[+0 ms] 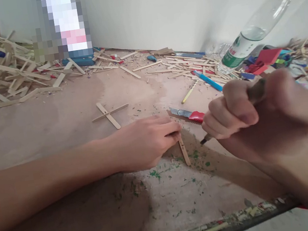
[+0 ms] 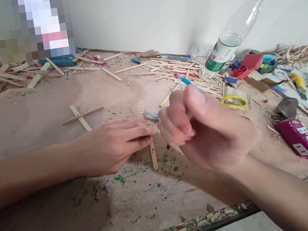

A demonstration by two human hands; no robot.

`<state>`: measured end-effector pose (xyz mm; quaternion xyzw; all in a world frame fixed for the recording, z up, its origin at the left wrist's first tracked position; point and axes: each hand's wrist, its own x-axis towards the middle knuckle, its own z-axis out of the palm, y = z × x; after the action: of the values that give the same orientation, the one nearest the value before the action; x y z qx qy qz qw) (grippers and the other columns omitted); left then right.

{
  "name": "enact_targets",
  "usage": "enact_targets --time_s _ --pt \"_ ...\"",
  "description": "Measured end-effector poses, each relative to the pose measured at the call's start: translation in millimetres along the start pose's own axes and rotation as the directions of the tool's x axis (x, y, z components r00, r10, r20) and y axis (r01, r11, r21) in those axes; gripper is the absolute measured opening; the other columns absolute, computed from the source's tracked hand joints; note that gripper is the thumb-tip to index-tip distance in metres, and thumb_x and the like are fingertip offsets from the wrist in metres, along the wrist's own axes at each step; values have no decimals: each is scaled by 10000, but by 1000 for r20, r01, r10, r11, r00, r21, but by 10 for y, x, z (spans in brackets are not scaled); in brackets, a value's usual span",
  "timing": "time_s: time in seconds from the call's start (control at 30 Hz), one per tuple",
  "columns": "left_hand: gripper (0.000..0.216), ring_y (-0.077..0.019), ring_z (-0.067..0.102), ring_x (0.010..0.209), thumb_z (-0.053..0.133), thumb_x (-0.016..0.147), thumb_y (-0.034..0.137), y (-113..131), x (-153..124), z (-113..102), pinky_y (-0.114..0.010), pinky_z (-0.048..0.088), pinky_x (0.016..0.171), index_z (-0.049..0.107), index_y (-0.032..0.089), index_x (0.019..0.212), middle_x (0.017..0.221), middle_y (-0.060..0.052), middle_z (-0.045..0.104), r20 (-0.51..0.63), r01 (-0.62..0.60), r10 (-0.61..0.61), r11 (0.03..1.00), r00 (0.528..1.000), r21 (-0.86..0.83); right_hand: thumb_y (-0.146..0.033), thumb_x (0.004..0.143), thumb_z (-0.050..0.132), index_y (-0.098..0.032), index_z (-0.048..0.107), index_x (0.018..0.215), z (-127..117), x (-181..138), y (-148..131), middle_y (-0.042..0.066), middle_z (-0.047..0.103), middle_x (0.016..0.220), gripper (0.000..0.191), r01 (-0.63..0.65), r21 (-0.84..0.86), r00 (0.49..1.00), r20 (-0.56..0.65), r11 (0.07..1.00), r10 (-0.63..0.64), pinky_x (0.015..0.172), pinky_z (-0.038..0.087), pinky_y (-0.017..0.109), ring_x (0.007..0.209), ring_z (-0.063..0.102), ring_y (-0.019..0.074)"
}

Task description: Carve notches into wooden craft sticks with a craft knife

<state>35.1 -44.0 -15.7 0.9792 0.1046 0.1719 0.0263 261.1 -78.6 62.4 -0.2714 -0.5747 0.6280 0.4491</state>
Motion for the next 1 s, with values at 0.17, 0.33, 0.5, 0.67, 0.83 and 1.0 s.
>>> enact_targets --time_s 0.17,0.33,0.5,0.67,0.83,1.0 --pt "351 -267 675 1162 425 1045 96 -6 2 -12 -404 559 1075 727 80 1223 1259 -154 717 -18 -4 3 999 1000 -36 -543 1077 498 -239 637 672 54 78 57 -1 393 594 525 -7 44 999 -39 999 9 574 419 371 561 401 175" --pt "337 -251 663 1131 477 1005 86 -13 6 -12 -379 546 1092 738 134 1211 1197 -122 715 -28 0 -2 998 1000 -56 -462 1051 519 -238 603 652 -9 82 113 14 424 603 464 -15 37 996 91 999 12 570 489 396 598 455 206" --pt "341 -261 658 1157 459 1016 94 -21 2 -3 -385 543 1103 739 121 1208 1197 -136 712 -27 2 -4 998 1000 -60 -520 1052 512 -223 636 669 -57 78 201 26 456 608 500 13 38 992 128 999 -18 595 518 398 612 482 212" --pt "331 -268 657 1173 451 1030 107 -22 6 -1 -383 531 1118 738 115 1195 1200 -136 708 -18 6 -7 998 1000 -59 -503 1066 496 -208 667 688 -14 77 266 38 471 623 509 14 56 993 114 998 -21 613 521 409 624 490 219" --pt "327 -265 672 1102 436 1039 102 -20 1 3 -387 549 1069 739 112 1161 1159 -136 707 -37 -6 4 998 999 -58 -608 1064 493 -208 689 700 -17 79 300 40 485 623 576 8 59 993 113 998 -14 633 533 411 629 504 221" --pt "306 -257 661 1129 465 1025 99 -25 -1 5 -378 530 1101 735 129 1168 1193 -132 709 -35 -7 5 998 999 -61 -598 1062 515 -194 711 722 -69 79 310 43 505 636 563 -5 55 991 135 998 -3 639 544 409 638 531 220"
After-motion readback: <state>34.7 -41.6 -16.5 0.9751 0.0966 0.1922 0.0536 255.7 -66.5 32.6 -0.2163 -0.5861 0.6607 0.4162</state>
